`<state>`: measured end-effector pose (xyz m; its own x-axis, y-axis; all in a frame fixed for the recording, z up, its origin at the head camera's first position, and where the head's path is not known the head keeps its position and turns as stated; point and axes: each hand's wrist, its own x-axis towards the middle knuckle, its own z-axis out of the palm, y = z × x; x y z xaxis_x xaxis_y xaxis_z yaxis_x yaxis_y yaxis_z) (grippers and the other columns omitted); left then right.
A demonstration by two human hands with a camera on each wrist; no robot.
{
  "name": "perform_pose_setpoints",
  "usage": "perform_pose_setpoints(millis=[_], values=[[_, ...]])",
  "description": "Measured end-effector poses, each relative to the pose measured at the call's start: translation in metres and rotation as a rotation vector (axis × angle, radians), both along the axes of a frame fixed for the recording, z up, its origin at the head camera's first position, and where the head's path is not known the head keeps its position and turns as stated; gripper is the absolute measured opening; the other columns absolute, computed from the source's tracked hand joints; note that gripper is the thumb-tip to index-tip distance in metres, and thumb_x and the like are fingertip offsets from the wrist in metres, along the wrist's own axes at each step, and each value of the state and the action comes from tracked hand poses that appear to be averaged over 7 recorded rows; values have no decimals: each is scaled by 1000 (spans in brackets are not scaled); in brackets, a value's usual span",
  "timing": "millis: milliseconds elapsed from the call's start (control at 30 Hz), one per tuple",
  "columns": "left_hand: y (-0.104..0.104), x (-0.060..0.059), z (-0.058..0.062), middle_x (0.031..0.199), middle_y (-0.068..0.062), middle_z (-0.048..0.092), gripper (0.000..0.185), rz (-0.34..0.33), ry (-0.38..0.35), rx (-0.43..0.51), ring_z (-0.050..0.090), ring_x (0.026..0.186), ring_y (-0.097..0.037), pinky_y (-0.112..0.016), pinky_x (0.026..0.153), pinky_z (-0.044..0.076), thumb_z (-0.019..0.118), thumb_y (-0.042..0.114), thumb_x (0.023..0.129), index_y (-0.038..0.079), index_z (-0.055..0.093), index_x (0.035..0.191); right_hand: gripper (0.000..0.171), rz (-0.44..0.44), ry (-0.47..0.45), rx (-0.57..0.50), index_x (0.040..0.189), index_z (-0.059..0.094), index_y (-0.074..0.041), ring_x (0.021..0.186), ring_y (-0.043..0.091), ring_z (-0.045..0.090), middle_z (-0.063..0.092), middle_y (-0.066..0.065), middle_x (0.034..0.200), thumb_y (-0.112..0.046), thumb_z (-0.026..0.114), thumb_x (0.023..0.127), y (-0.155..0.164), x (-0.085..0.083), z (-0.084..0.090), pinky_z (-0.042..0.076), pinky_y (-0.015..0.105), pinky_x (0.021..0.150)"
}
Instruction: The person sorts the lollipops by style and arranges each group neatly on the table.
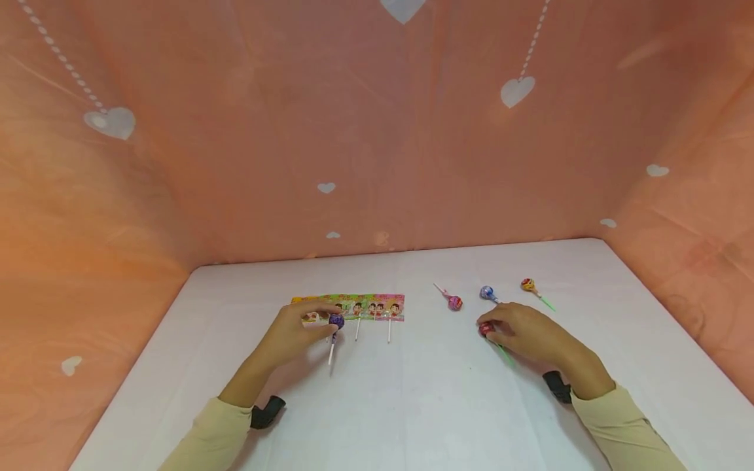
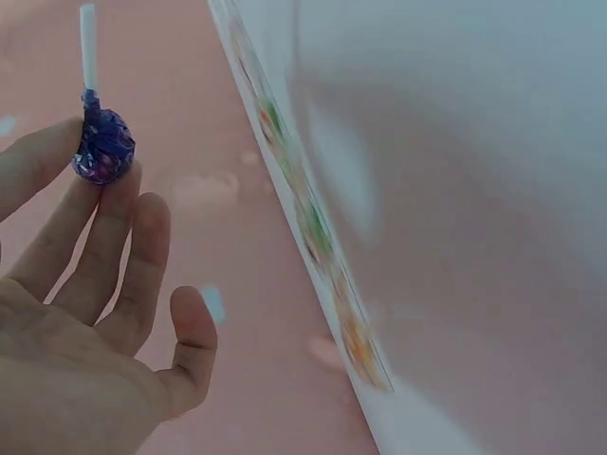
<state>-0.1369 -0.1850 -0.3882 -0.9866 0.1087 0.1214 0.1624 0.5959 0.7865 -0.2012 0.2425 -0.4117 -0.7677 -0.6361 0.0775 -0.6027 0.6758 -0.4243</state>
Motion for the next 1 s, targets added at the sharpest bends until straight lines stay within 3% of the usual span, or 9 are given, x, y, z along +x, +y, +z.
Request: perform_pose_setpoints(millis=[133, 333, 467, 733, 1000], values=[[-24, 8, -1, 110, -5, 75, 24, 27, -3, -19, 67, 108, -28, -53, 99, 50, 81, 3, 88, 6, 79, 111, 24, 2, 0, -3, 119, 76, -15, 118, 36, 65, 73, 0, 119, -19, 76, 95, -1, 0, 0, 49, 58, 99], [-56, 22, 3, 112, -7, 73, 25, 97, -79, -122, 64, 113, -31, -55, 99, 48, 79, 8, 90, 8, 78, 115, 23, -9, -2, -20, 118, 76, -16, 121, 39, 64, 73, -1, 118, -19, 76, 95, -3, 2, -1, 47, 59, 101], [-70, 32, 4, 106, -8, 74, 26, 137, -90, -162, 65, 102, -28, -48, 89, 50, 79, 6, 88, 7, 79, 113, 24, -2, -7, -18, 119, 76, -15, 121, 39, 64, 73, 0, 118, -19, 76, 95, -4, 2, -1, 47, 60, 102], [-81, 36, -1, 96, -9, 75, 21, 102, -69, -218, 66, 87, -23, -38, 76, 52, 81, 2, 83, 3, 79, 104, 24, -10, -20, -20, 118, 76, -12, 122, 42, 63, 73, 3, 119, -19, 76, 95, -7, 0, 0, 45, 62, 103], [-78, 35, -5, 95, -3, 74, 18, 108, -122, -360, 65, 87, -20, -43, 80, 50, 82, 8, 85, 9, 80, 104, 23, -10, -8, -21, 117, 76, -13, 122, 41, 63, 74, 1, 117, -18, 76, 95, -7, 1, -2, 45, 62, 103]])
